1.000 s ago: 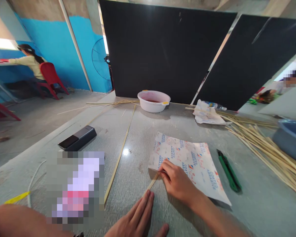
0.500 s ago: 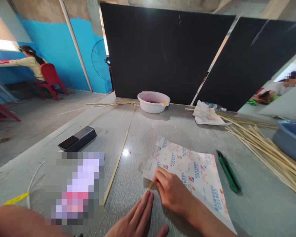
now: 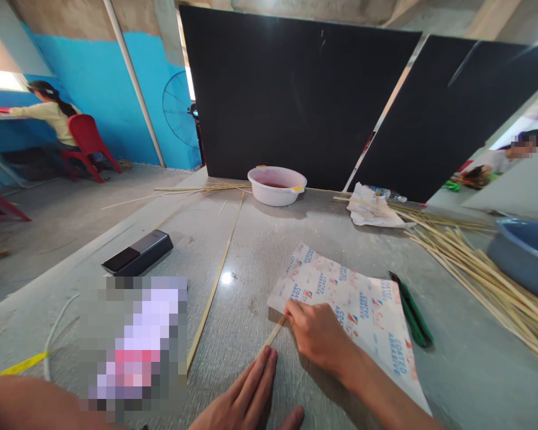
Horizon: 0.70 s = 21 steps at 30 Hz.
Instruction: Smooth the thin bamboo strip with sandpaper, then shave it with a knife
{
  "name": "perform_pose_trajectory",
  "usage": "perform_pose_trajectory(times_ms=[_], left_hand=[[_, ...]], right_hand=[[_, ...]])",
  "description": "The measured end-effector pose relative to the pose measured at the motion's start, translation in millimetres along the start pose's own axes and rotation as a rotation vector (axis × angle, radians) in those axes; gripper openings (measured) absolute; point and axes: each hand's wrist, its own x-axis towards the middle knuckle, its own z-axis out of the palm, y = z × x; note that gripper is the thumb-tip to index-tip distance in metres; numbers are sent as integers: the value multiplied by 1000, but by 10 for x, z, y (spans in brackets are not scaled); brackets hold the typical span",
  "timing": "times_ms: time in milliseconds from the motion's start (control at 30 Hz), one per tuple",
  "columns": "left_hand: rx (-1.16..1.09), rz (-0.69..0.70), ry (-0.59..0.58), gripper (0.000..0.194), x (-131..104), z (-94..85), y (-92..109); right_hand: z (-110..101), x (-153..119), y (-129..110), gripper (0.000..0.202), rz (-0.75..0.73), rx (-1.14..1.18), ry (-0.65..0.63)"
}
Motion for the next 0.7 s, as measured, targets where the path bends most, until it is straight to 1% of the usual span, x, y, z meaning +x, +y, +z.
perform_pose_trajectory(times_ms=[133,267,333,433,600,700], left_hand=[[7,-48,-29,72,-5,24,41],[5,-28,19,72,29,-22,-7],[6,-24,19,69,38,-37,-27],[7,-42,-9,66,31,-18,-7],[9,-66,57,77,30,27,46],[20,-52,24,72,44,-5,10]], right_hand=[[9,-22,-16,27,-98,41,-12],[-31,-24,-7,32,-93,29,45],[-35,-33,-27,33,-109,4,25],[-17,-44,-50,31,-140,31,-24],[-3,-29,-10,32,-138,-30,79],[-2,-35,-32,27,-190,-25,24]])
